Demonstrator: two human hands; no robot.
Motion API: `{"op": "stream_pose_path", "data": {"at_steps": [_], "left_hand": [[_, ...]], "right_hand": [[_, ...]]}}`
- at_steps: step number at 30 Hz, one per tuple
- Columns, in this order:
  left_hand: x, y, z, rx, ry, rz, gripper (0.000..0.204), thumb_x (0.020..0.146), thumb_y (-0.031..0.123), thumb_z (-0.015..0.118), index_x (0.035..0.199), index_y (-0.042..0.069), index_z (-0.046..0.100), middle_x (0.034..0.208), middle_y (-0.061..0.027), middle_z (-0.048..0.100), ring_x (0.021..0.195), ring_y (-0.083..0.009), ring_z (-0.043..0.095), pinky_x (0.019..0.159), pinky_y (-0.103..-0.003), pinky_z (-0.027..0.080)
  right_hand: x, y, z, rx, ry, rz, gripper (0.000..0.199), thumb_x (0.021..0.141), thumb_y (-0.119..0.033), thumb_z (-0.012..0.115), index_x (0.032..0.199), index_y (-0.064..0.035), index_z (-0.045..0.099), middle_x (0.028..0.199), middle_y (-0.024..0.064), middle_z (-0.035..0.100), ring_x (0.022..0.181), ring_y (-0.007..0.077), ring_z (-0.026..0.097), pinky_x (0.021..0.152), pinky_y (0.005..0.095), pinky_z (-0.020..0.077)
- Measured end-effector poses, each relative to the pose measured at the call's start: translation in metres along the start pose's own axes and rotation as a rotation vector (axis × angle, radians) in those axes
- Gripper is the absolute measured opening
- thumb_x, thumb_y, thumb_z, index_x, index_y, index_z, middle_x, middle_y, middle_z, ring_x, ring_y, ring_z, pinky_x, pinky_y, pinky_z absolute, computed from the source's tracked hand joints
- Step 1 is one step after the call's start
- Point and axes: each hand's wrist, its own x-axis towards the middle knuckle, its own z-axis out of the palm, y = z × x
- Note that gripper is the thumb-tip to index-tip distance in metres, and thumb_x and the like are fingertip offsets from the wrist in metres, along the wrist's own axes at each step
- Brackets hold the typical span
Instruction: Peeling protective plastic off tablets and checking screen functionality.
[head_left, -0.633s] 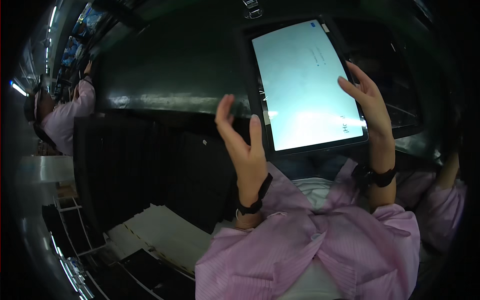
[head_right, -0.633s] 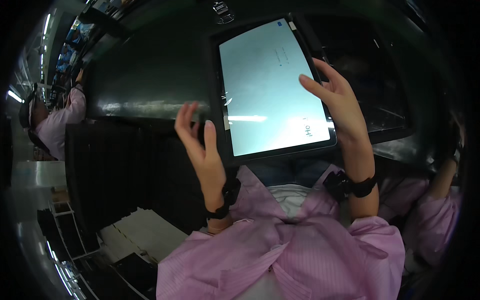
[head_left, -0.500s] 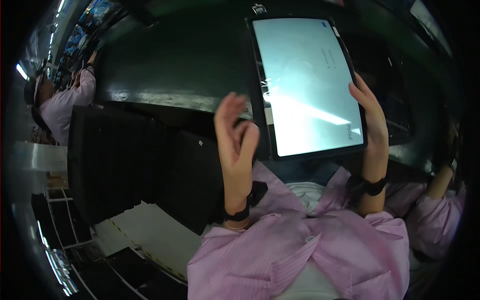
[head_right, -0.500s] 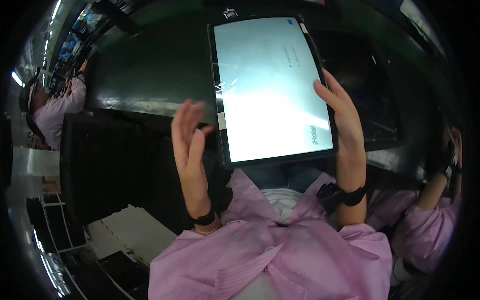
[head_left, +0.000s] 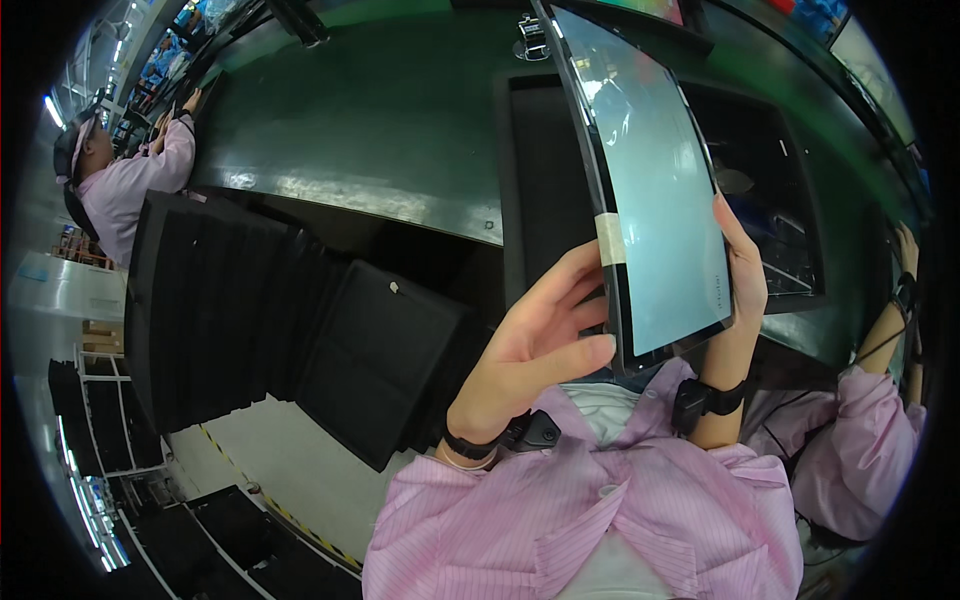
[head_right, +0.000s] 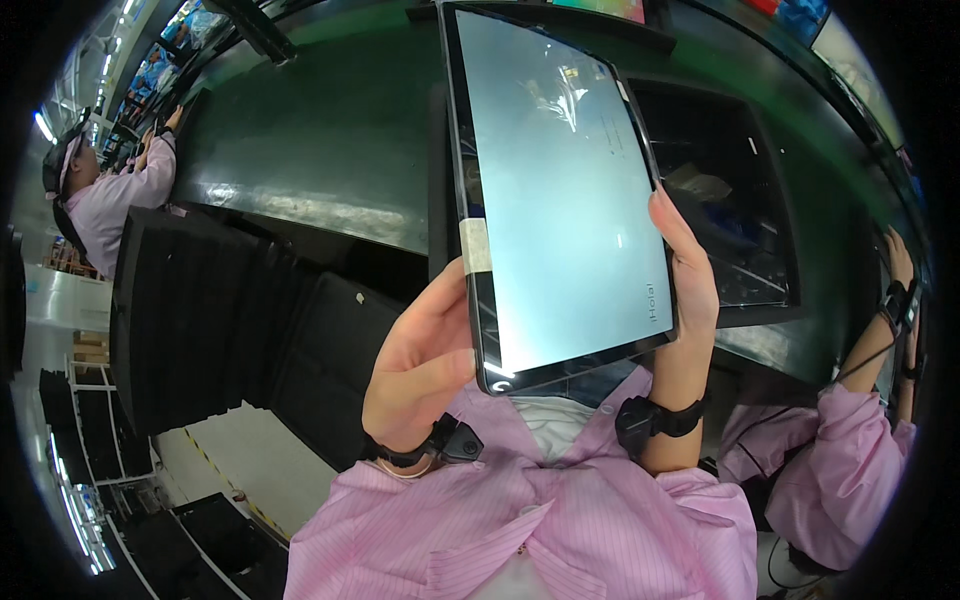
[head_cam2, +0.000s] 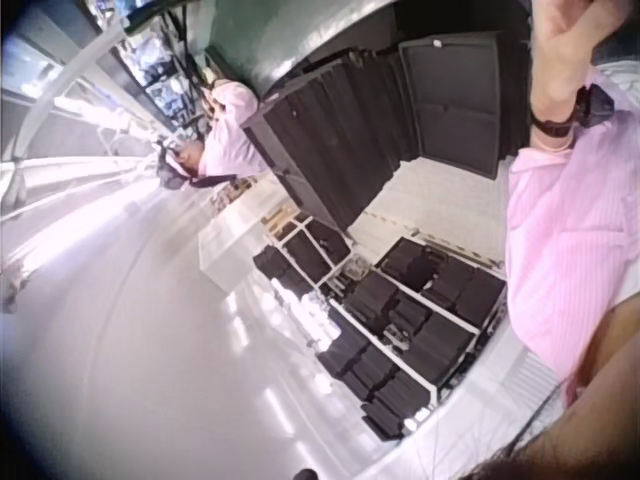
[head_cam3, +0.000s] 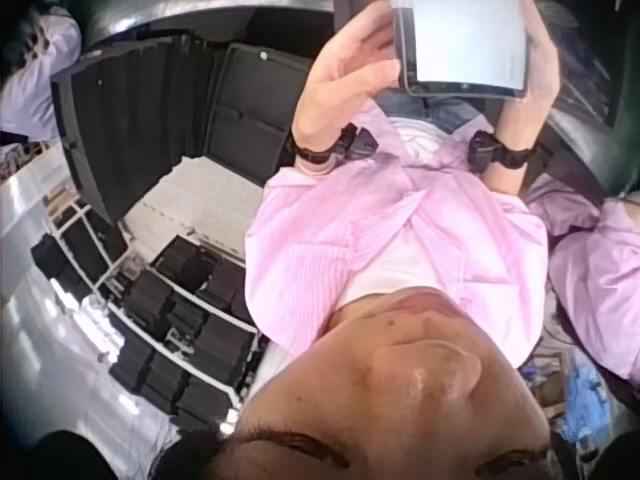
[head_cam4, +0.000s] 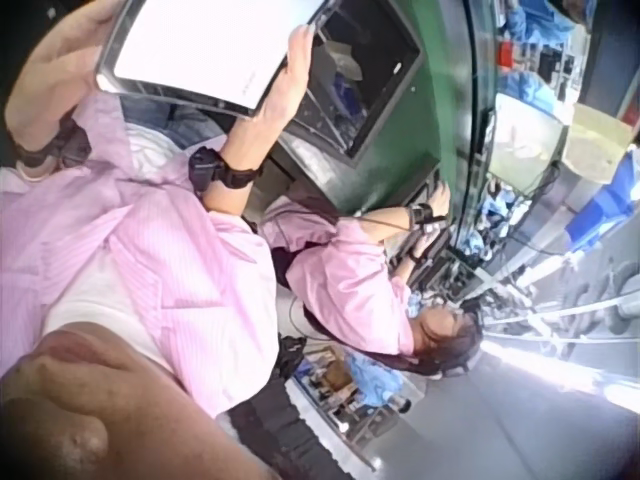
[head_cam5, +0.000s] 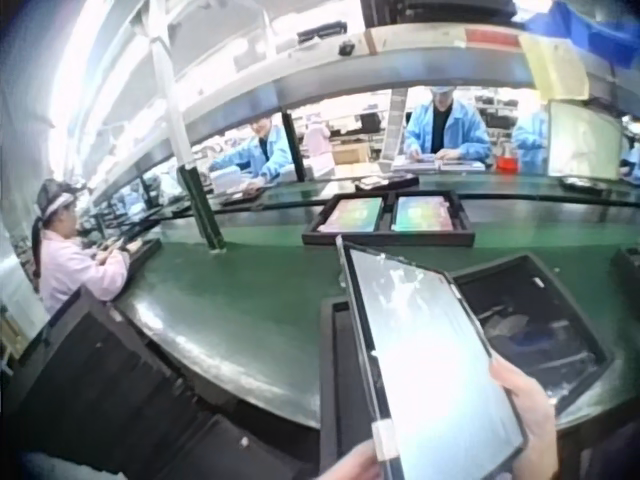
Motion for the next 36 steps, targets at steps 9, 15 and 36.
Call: {"op": "stream_pose_path", "data": {"at_steps": [9,15,36], "left_hand": [[-0.001,-0.006,-0.014,-0.103,-0.010,-0.013,0.072,0.078,0.000,0.057,0.137,-0.006,0.018,0.134,-0.0155,0.034,0.119,-0.0220,0.041,0.099,-0.033,0.033],[-0.005,-0.014,-0.032,-0.196,-0.029,-0.016,0.074,0.076,-0.001,0.057,0.138,-0.007,0.016,0.135,-0.0158,0.032,0.123,-0.0216,0.037,0.100,-0.033,0.030],[-0.014,-0.031,-0.064,-0.310,-0.162,0.065,0.075,0.076,0.000,0.056,0.138,-0.009,0.014,0.140,-0.0214,0.028,0.132,-0.0282,0.027,0.108,-0.040,0.019]], "right_hand": [[-0.002,0.000,-0.001,-0.142,0.022,-0.094,0.037,0.095,-0.014,0.036,0.130,-0.0017,0.039,0.119,0.0103,0.054,0.104,0.0195,0.056,0.088,0.0304,0.0471],[-0.001,0.004,0.005,-0.234,0.094,-0.149,0.043,0.094,-0.015,0.042,0.132,0.0031,0.036,0.118,0.0099,0.054,0.101,0.0112,0.056,0.084,0.0204,0.0429],[-0.005,0.002,-0.001,-0.491,0.219,-0.229,0.046,0.091,-0.011,0.048,0.132,0.0059,0.036,0.127,0.0067,0.048,0.113,0.0087,0.046,0.098,0.0207,0.0299]]}}
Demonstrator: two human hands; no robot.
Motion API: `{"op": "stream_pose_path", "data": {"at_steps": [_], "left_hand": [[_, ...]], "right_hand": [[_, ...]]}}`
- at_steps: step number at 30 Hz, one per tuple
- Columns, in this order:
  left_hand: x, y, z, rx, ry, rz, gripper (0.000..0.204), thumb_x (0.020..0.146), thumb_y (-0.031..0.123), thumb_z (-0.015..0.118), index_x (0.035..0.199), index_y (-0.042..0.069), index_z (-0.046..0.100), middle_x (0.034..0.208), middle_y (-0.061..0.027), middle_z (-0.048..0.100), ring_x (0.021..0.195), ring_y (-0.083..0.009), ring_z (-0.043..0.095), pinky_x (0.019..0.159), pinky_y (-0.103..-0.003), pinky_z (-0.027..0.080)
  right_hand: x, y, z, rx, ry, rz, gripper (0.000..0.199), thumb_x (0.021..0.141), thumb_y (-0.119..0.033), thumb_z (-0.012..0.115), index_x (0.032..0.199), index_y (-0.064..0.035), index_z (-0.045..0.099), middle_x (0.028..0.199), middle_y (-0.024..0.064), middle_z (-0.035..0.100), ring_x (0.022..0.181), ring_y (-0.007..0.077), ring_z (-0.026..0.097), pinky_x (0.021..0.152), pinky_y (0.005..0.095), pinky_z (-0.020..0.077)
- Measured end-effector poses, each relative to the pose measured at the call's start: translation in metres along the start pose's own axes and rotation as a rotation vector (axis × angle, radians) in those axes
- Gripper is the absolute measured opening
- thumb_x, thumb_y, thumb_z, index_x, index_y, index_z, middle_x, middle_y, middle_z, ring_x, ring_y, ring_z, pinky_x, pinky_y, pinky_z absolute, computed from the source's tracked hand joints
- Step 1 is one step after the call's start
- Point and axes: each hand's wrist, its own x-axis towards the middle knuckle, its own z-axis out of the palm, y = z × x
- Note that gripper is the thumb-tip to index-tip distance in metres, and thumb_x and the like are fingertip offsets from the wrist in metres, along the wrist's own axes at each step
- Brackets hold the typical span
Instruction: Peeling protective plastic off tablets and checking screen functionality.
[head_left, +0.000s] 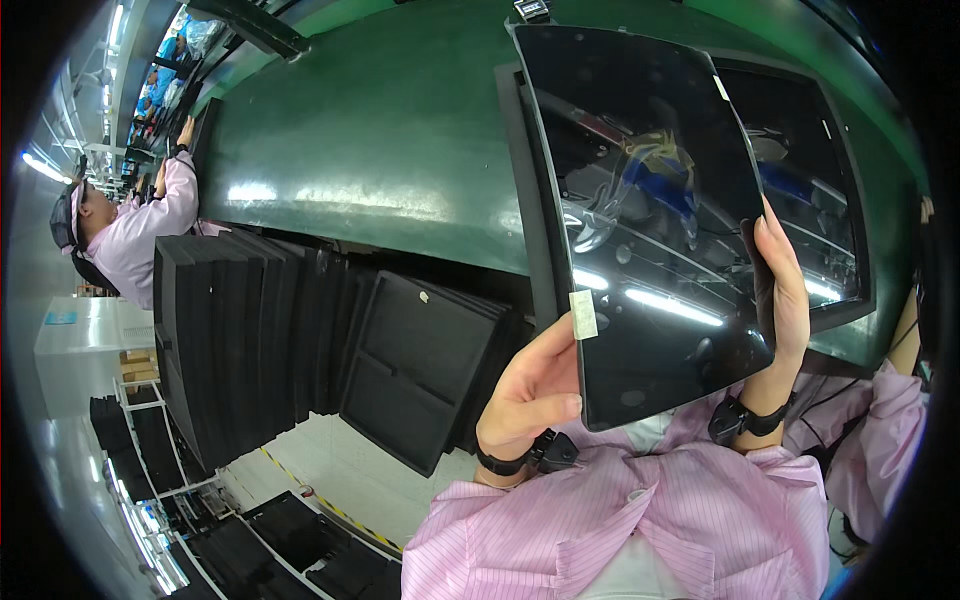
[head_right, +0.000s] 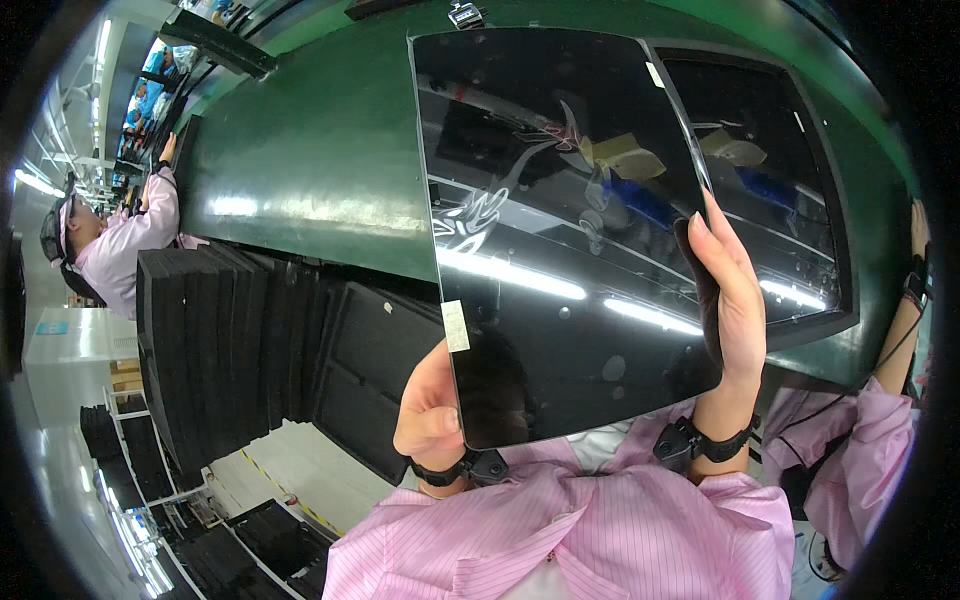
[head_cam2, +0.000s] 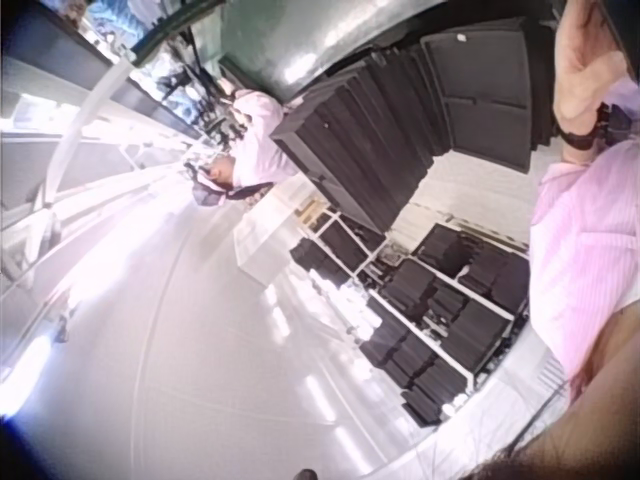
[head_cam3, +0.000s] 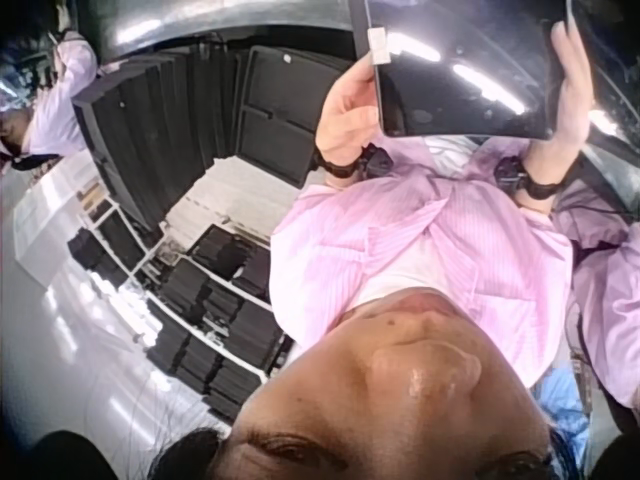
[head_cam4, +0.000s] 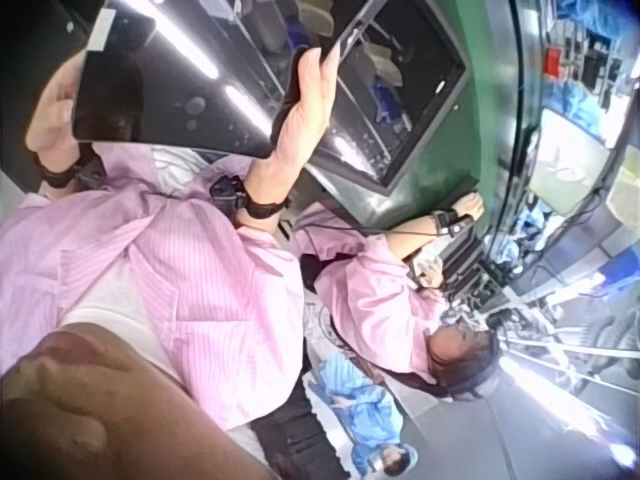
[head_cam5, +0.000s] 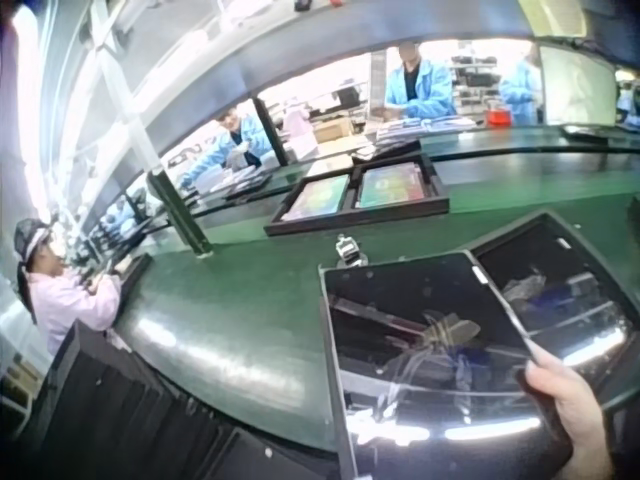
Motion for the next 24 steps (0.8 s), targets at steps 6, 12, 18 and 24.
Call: {"op": "stream_pose_path", "data": {"at_steps": [6,12,18,24], "left_hand": [[-0.003,0.002,-0.001,0.022,0.051,-0.031,0.072,0.078,0.002,0.054,0.137,-0.010,0.015,0.141,-0.0212,0.027,0.133,-0.0288,0.026,0.108,-0.039,0.018],[-0.003,0.002,-0.002,0.053,0.031,-0.018,0.070,0.079,0.001,0.053,0.137,-0.010,0.015,0.141,-0.0209,0.027,0.133,-0.0287,0.026,0.108,-0.039,0.019],[-0.008,0.002,0.001,0.066,0.049,-0.024,0.070,0.080,0.000,0.051,0.137,-0.010,0.014,0.141,-0.0210,0.027,0.133,-0.0285,0.026,0.108,-0.039,0.019],[-0.010,0.000,-0.001,0.064,0.076,-0.020,0.068,0.080,0.000,0.050,0.138,-0.010,0.014,0.141,-0.0214,0.026,0.133,-0.0293,0.025,0.108,-0.039,0.018]], "right_hand": [[0.000,-0.002,0.004,0.004,0.019,-0.007,0.047,0.090,-0.011,0.051,0.132,0.0048,0.037,0.124,0.0065,0.050,0.110,0.0079,0.048,0.095,0.0195,0.0323],[-0.001,-0.001,0.002,-0.006,0.049,0.005,0.047,0.089,-0.012,0.054,0.131,0.0040,0.038,0.117,0.0041,0.054,0.102,0.0059,0.051,0.091,0.0178,0.0346],[-0.002,0.001,0.002,-0.005,0.057,-0.002,0.048,0.089,-0.012,0.053,0.132,0.0034,0.038,0.116,0.0033,0.054,0.101,0.0054,0.051,0.090,0.0175,0.0348],[-0.003,-0.001,0.006,-0.042,0.046,-0.004,0.048,0.090,-0.013,0.052,0.133,0.0029,0.037,0.118,0.0033,0.053,0.102,0.0056,0.051,0.091,0.0176,0.0344]]}}
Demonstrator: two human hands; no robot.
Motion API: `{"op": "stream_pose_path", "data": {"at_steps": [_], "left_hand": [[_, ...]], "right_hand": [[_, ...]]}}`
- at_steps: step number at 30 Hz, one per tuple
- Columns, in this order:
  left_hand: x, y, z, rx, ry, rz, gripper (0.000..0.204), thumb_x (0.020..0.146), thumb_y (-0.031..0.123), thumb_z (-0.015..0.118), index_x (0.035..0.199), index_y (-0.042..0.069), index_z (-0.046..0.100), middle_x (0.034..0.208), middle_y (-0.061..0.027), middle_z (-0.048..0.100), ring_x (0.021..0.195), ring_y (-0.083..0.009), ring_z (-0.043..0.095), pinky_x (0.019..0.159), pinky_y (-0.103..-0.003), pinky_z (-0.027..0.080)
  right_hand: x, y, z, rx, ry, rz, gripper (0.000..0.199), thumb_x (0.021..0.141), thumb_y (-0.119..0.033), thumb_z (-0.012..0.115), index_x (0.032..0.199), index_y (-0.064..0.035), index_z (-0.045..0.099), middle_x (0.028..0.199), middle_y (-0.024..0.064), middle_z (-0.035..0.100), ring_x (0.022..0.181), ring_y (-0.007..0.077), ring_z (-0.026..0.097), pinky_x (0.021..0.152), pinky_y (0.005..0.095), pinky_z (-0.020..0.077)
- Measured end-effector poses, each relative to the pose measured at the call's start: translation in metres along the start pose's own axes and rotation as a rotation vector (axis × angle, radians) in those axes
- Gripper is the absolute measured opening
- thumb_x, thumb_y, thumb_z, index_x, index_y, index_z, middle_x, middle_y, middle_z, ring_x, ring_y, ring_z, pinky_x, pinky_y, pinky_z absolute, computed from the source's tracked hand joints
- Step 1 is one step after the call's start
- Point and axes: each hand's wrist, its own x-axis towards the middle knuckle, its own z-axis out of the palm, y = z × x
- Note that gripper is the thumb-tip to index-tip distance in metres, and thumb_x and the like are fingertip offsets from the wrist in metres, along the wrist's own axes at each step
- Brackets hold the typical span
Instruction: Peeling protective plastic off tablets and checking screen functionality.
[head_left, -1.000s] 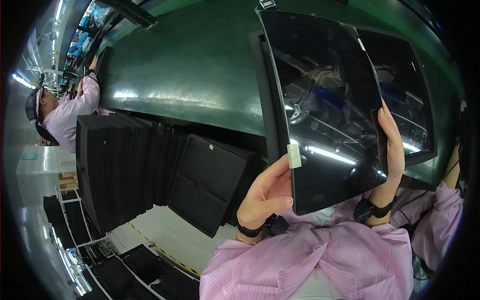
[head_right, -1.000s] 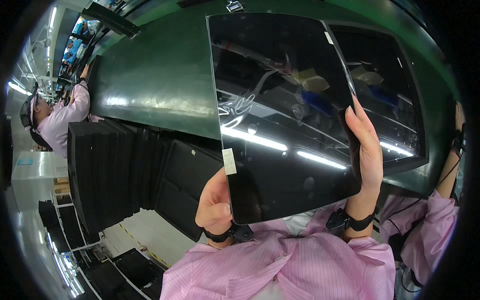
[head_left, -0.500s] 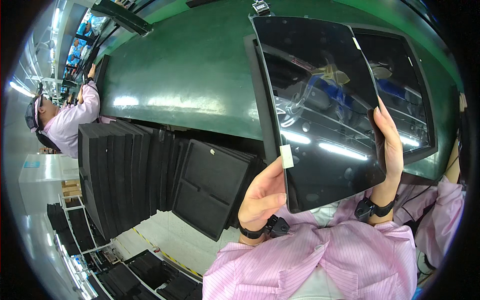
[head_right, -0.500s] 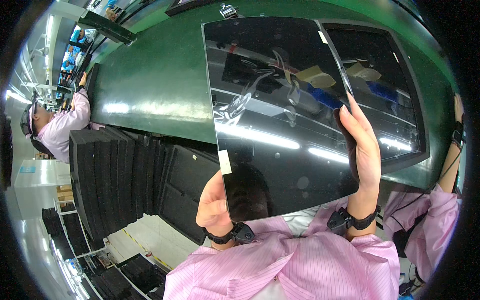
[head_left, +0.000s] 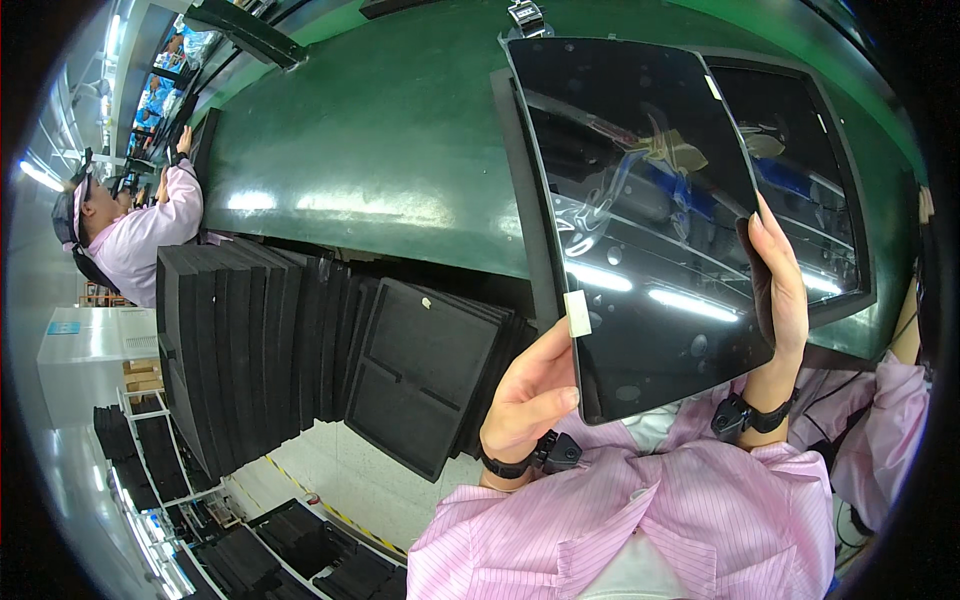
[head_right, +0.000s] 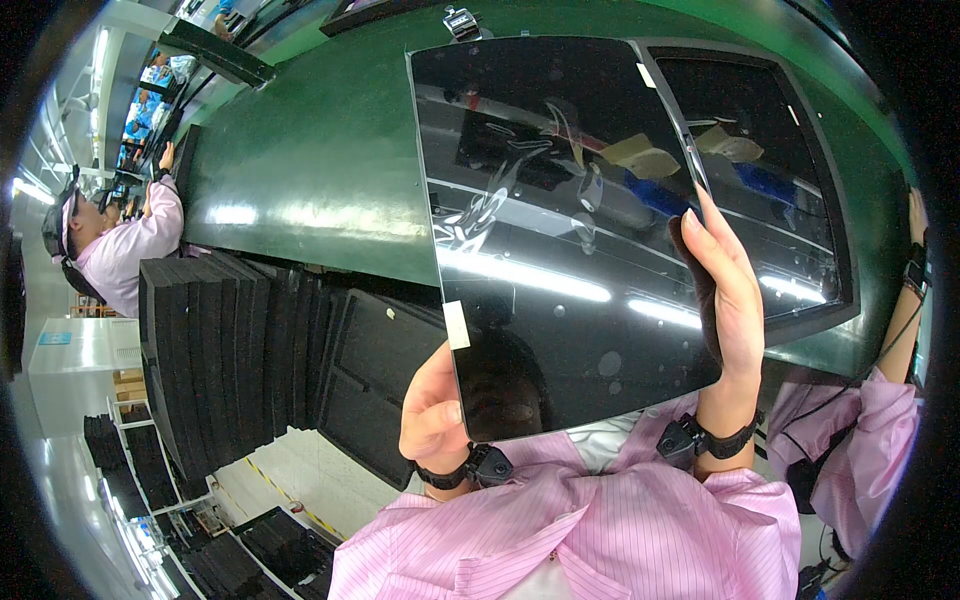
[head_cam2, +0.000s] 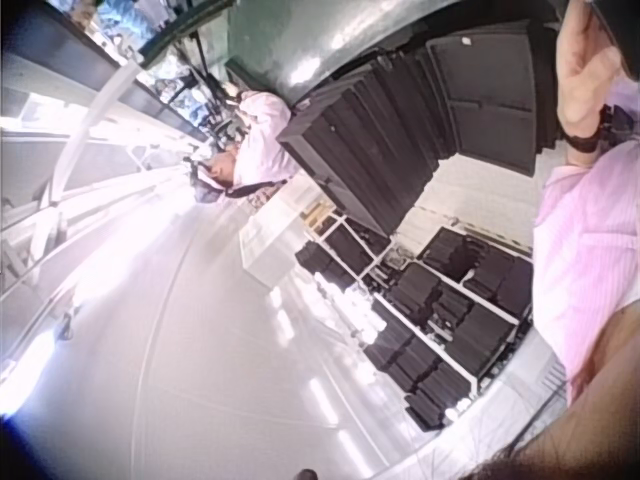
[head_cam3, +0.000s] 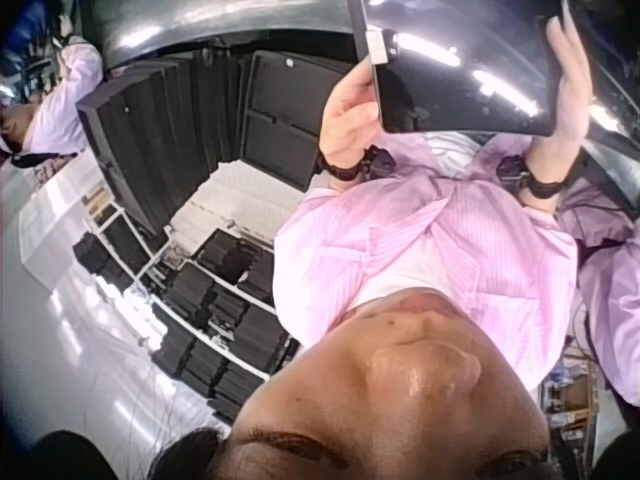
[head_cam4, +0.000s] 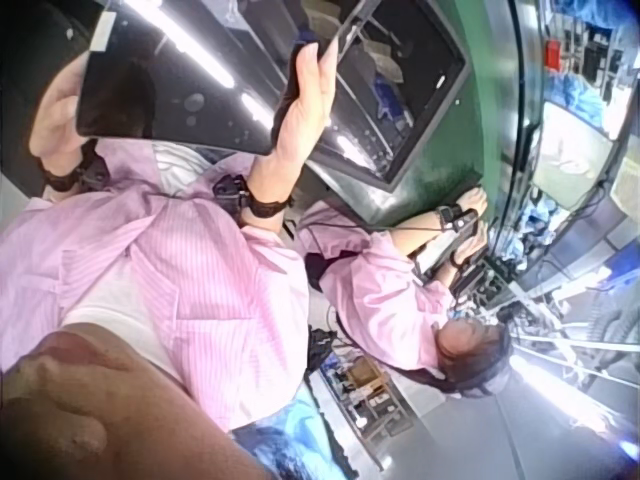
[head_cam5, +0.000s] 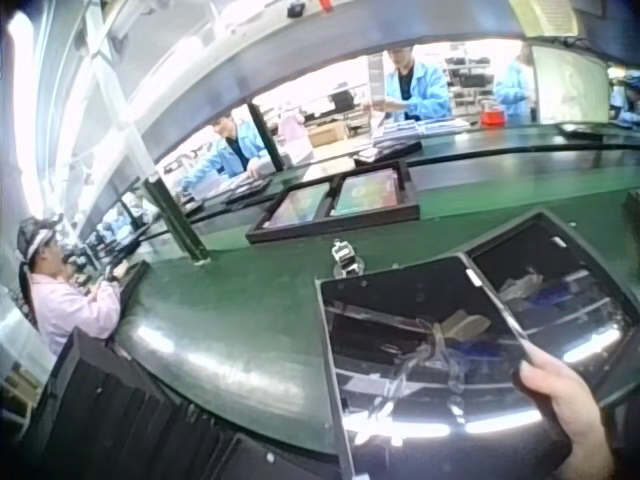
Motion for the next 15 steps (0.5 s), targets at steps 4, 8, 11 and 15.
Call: {"op": "stream_pose_path", "data": {"at_steps": [4,8,11,15], "left_hand": [[0.0008,0.0001,0.0021,-0.031,-0.009,0.001,0.068,0.080,0.000,0.049,0.138,-0.010,0.014,0.142,-0.0214,0.025,0.133,-0.0294,0.025,0.108,-0.039,0.018],[-0.0007,-0.0001,0.0022,0.012,0.020,-0.012,0.068,0.080,0.000,0.049,0.138,-0.010,0.014,0.142,-0.0212,0.025,0.133,-0.0289,0.025,0.108,-0.039,0.018],[-0.0002,-0.0005,0.0005,0.033,0.007,-0.003,0.067,0.081,0.001,0.049,0.138,-0.010,0.014,0.141,-0.0210,0.026,0.133,-0.0284,0.025,0.108,-0.039,0.018],[0.0013,-0.0010,-0.0004,0.061,-0.010,0.013,0.067,0.082,0.004,0.049,0.137,-0.010,0.014,0.141,-0.0207,0.026,0.133,-0.0279,0.026,0.108,-0.038,0.019]], "right_hand": [[0.0004,-0.0006,-0.0006,-0.004,-0.017,0.003,0.048,0.090,-0.013,0.052,0.133,0.0030,0.037,0.119,0.0039,0.052,0.103,0.0058,0.051,0.091,0.0178,0.0342],[0.0015,0.0004,-0.0022,0.000,-0.013,-0.003,0.048,0.090,-0.012,0.052,0.133,0.0029,0.037,0.119,0.0044,0.053,0.103,0.0063,0.051,0.091,0.0180,0.0346],[0.0019,0.0011,-0.0008,0.019,0.004,0.000,0.047,0.090,-0.012,0.052,0.132,0.0030,0.038,0.118,0.0046,0.053,0.102,0.0065,0.051,0.091,0.0182,0.0355],[0.0018,0.0003,0.0013,0.083,-0.011,0.025,0.046,0.090,-0.012,0.052,0.132,0.0032,0.039,0.116,0.0053,0.054,0.101,0.0069,0.052,0.088,0.0185,0.0380]]}}
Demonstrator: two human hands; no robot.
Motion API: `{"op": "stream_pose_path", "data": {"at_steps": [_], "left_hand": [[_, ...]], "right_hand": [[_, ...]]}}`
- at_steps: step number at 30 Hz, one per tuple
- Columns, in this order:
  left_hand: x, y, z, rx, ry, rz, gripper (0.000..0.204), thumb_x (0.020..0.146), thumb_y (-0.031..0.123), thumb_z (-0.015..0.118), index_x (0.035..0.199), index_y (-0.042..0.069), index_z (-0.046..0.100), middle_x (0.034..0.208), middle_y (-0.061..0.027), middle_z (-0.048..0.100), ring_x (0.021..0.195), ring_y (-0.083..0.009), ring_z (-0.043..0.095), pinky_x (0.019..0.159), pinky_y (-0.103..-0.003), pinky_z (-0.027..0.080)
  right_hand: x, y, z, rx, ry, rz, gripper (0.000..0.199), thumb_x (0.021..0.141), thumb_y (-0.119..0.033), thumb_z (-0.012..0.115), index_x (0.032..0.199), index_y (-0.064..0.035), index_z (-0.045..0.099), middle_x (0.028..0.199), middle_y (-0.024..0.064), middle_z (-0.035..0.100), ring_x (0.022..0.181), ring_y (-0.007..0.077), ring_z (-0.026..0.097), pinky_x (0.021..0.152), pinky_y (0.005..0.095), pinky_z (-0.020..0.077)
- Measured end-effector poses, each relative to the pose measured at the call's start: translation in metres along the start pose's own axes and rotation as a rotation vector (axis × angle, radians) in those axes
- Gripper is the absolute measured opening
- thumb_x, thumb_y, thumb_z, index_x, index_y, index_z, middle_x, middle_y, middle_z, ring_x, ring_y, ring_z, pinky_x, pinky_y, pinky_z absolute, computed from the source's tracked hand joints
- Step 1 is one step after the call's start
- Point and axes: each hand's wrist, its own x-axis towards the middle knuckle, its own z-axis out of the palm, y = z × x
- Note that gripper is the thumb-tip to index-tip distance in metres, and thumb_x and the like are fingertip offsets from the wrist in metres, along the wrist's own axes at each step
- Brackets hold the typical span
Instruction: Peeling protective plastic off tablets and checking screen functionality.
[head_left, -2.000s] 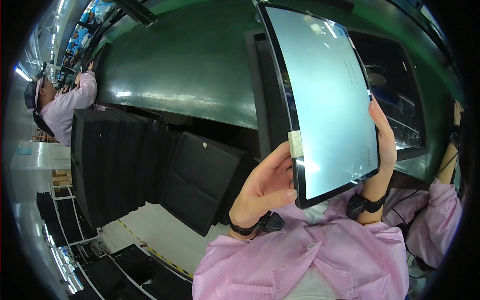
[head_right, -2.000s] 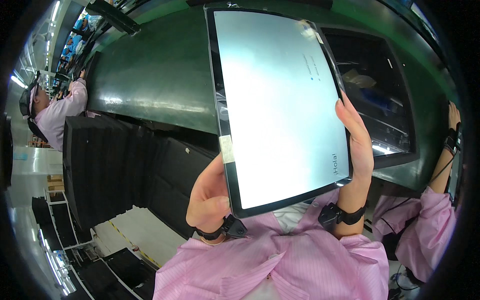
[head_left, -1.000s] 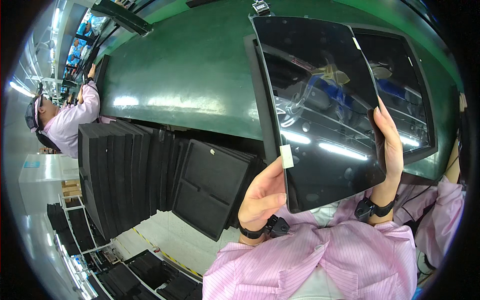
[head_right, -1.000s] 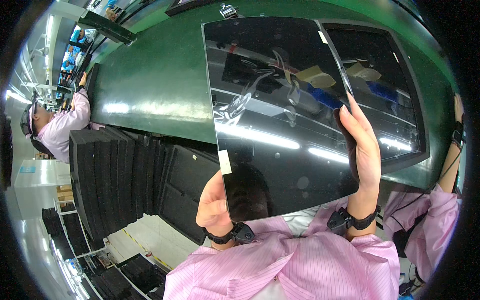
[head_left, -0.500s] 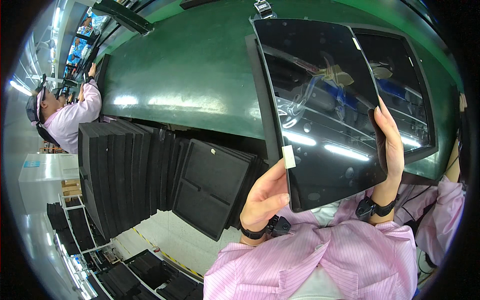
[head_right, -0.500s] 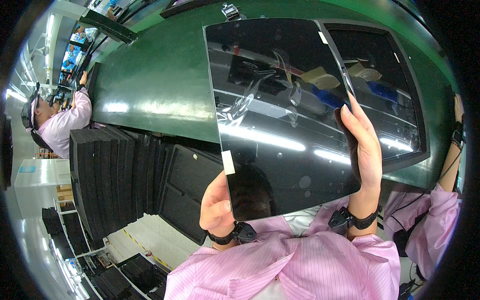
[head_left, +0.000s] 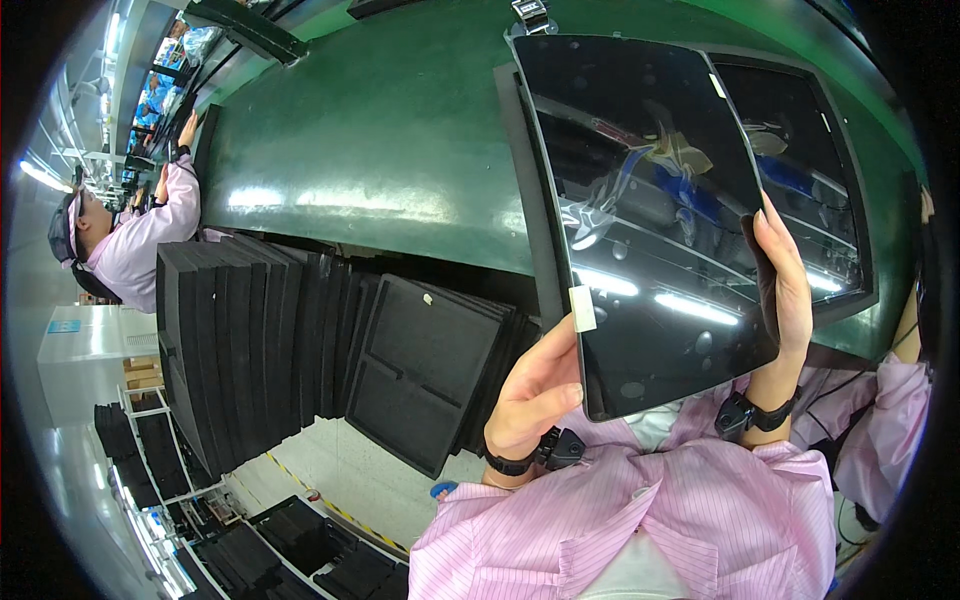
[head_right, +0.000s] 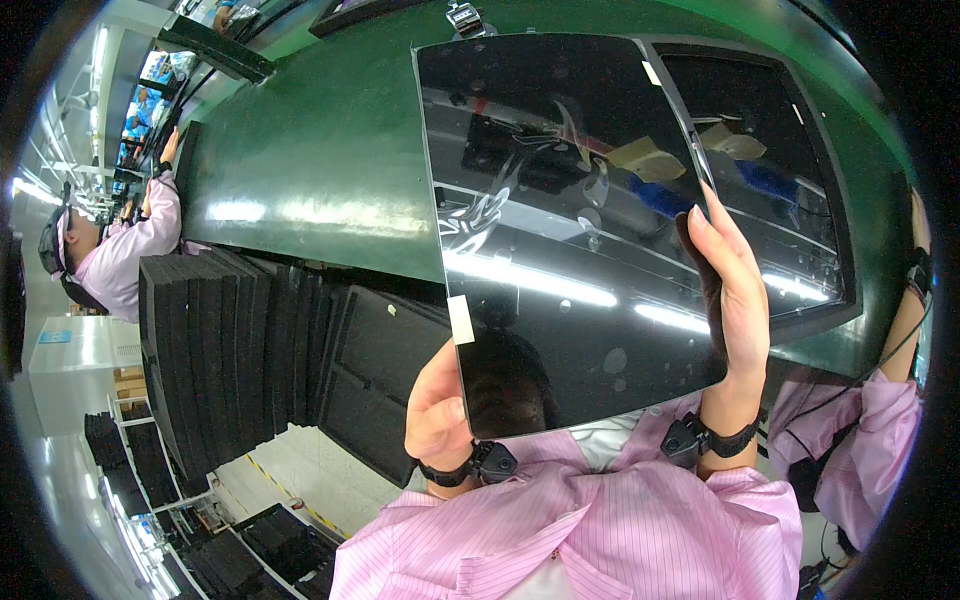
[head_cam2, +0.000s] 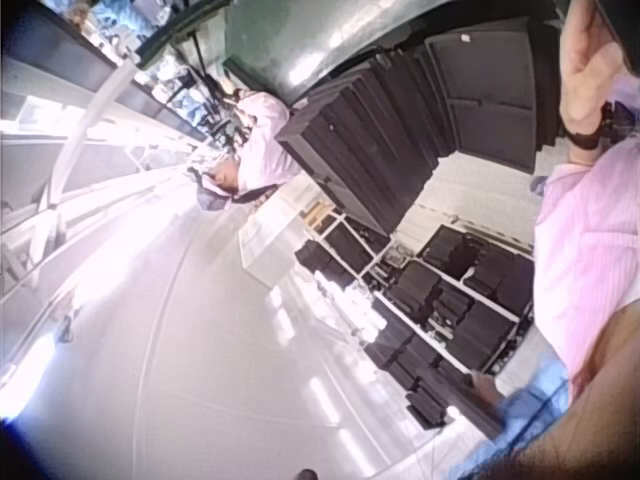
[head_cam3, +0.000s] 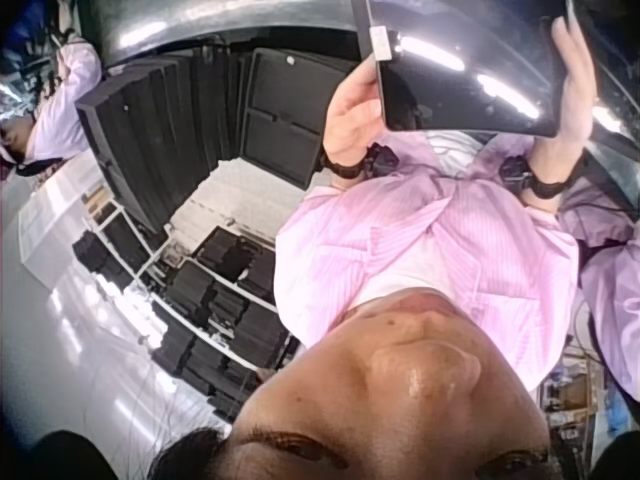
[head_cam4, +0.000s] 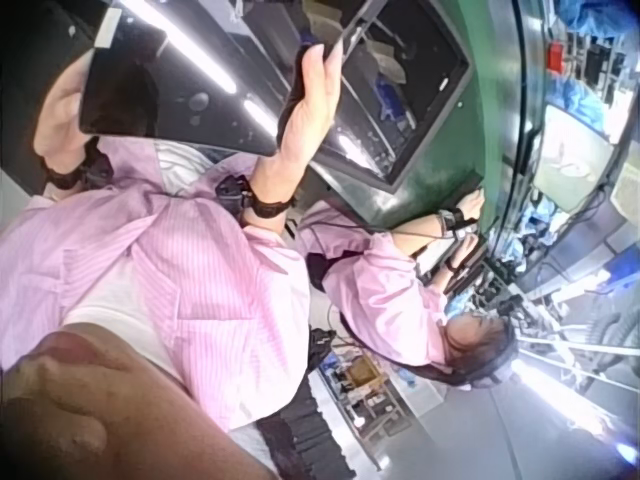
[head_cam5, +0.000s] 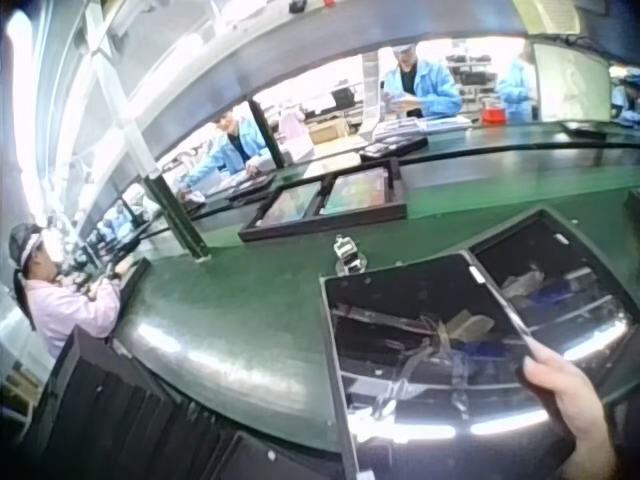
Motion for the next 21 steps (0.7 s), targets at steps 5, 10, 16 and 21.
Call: {"op": "stream_pose_path", "data": {"at_steps": [5,10,16,21], "left_hand": [[0.001,0.001,0.001,0.019,0.019,-0.016,0.068,0.082,0.005,0.050,0.137,-0.010,0.014,0.141,-0.0209,0.027,0.132,-0.0280,0.026,0.108,-0.038,0.019],[0.001,0.001,0.003,-0.003,0.072,-0.052,0.067,0.082,0.005,0.049,0.137,-0.010,0.015,0.141,-0.0206,0.026,0.133,-0.0277,0.026,0.108,-0.038,0.018],[0.002,-0.001,0.006,0.002,0.077,-0.029,0.066,0.082,0.007,0.049,0.137,-0.010,0.016,0.141,-0.0205,0.026,0.133,-0.0274,0.026,0.108,-0.038,0.018],[0.005,0.001,0.008,0.011,0.108,-0.059,0.067,0.082,0.008,0.050,0.137,-0.010,0.017,0.142,-0.0200,0.025,0.132,-0.0271,0.026,0.108,-0.038,0.018]], "right_hand": [[0.001,-0.002,0.000,0.032,-0.029,-0.001,0.045,0.090,-0.011,0.050,0.131,0.0031,0.039,0.115,0.0068,0.055,0.099,0.0081,0.054,0.086,0.0189,0.0401],[-0.001,-0.003,0.003,0.057,-0.001,0.002,0.043,0.091,-0.010,0.049,0.131,0.0024,0.040,0.113,0.0058,0.056,0.097,0.0075,0.055,0.085,0.0186,0.0407],[0.001,-0.001,-0.006,-0.016,-0.026,-0.003,0.045,0.090,-0.013,0.052,0.131,0.0018,0.040,0.113,0.0037,0.055,0.099,0.0066,0.053,0.087,0.0178,0.0378],[0.004,0.001,-0.007,-0.060,-0.005,-0.023,0.047,0.090,-0.014,0.053,0.131,0.0020,0.040,0.117,0.0042,0.053,0.103,0.0071,0.051,0.092,0.0185,0.0344]]}}
